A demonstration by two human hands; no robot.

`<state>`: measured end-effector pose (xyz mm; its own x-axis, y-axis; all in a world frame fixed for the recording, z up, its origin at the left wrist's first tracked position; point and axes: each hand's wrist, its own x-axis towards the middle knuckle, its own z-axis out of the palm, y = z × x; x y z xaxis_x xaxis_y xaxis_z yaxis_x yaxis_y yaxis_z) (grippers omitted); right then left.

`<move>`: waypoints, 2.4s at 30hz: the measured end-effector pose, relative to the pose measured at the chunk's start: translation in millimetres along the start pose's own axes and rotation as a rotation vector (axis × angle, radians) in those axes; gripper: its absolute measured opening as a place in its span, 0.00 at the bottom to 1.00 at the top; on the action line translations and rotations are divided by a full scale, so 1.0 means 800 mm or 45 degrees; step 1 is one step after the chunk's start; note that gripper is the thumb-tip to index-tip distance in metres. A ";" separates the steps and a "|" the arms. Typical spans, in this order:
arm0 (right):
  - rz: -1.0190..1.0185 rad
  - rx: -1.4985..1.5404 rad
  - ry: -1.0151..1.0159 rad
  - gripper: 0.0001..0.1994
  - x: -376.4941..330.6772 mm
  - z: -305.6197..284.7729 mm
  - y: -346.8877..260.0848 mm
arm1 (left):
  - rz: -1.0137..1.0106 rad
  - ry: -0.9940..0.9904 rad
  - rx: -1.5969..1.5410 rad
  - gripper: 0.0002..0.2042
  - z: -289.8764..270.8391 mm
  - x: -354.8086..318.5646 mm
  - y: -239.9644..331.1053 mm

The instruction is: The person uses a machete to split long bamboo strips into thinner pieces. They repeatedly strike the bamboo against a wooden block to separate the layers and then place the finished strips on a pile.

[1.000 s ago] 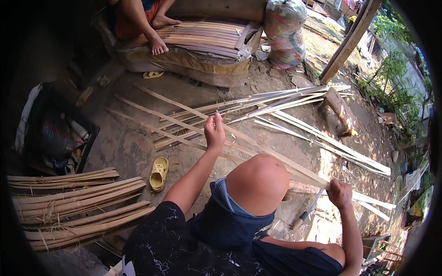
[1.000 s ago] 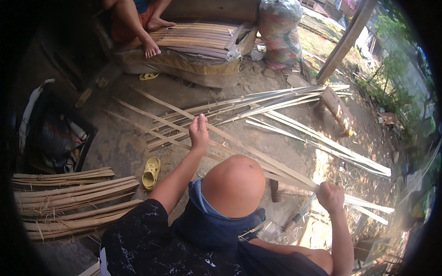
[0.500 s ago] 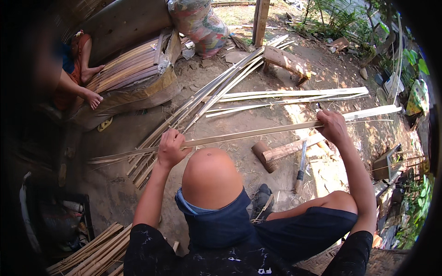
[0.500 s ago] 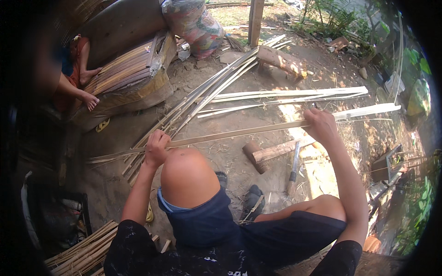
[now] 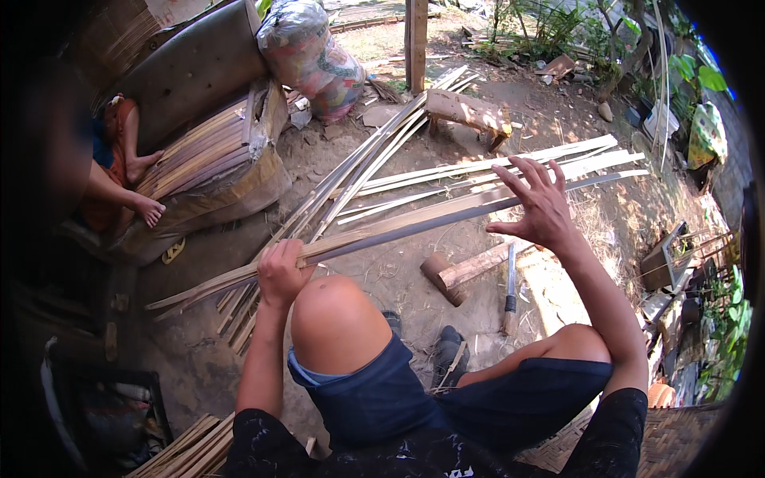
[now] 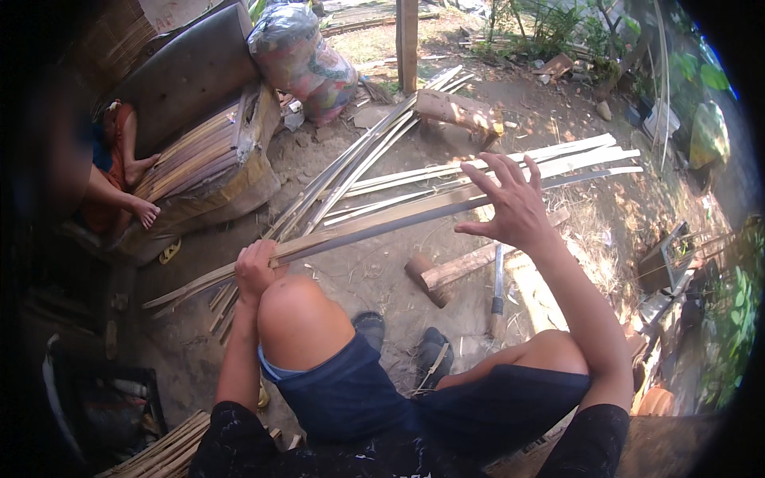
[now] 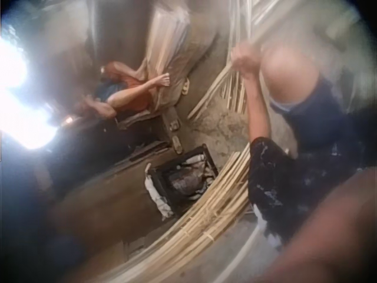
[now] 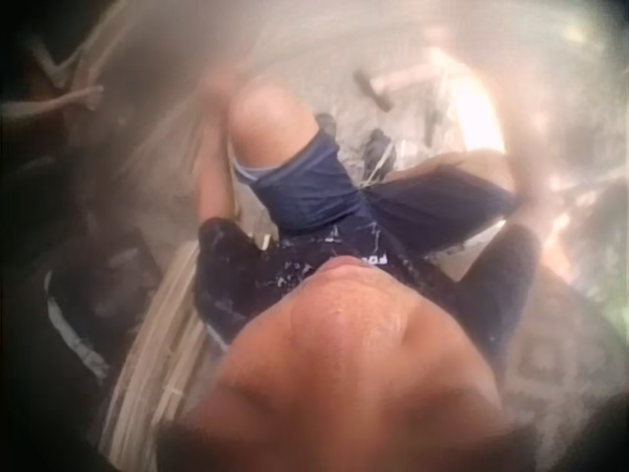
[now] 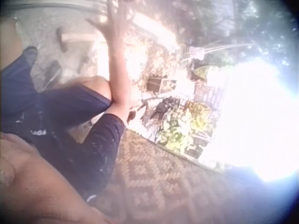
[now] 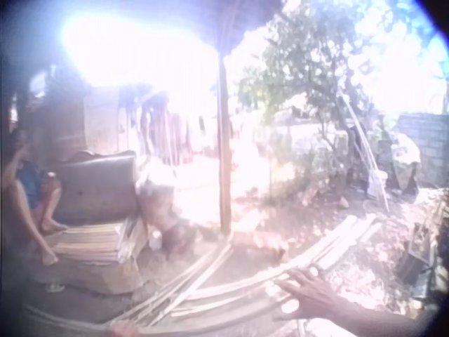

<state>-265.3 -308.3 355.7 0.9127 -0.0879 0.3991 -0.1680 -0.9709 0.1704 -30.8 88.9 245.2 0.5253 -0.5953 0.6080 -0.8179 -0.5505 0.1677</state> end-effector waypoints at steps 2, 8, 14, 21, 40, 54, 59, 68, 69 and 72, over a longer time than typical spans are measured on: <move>-0.130 0.117 0.136 0.45 0.025 -0.005 -0.039 | -0.029 0.036 0.017 0.14 -0.007 0.015 0.014; -0.438 0.206 0.343 0.26 0.076 -0.003 -0.104 | -0.073 0.041 -0.146 0.14 -0.026 0.072 0.071; -0.618 0.161 0.360 0.17 0.074 0.020 -0.093 | -0.187 -0.319 -0.224 0.20 -0.052 0.088 0.093; -0.631 0.089 0.335 0.20 0.065 0.023 -0.084 | -0.156 -0.958 -0.481 0.26 -0.057 0.100 0.066; -0.227 0.019 0.412 0.10 0.060 -0.001 -0.023 | -0.260 -0.684 -0.134 0.28 -0.101 0.081 0.062; 0.031 1.355 0.188 0.33 0.088 -0.024 -0.113 | -0.316 -0.145 -0.231 0.12 -0.099 0.189 0.155; 0.209 2.288 0.613 0.19 0.150 -0.038 -0.159 | -0.006 -0.160 -0.380 0.13 -0.091 0.230 0.206; 0.330 2.167 1.310 0.08 0.171 -0.141 -0.014 | 0.265 -0.149 -0.584 0.60 -0.095 0.229 0.132; 0.323 2.096 1.340 0.08 0.171 -0.166 -0.004 | 0.230 -0.248 -0.653 0.60 -0.090 0.225 0.110; 0.273 1.915 1.405 0.08 0.175 -0.215 0.035 | 0.188 -0.545 -0.720 0.57 -0.054 0.205 0.100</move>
<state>-206.0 -309.5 571.2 0.2009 -0.6496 0.7333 0.7524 -0.3771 -0.5401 -19.7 -27.6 391.7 0.3508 -0.8808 0.3179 -0.8230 -0.1280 0.5535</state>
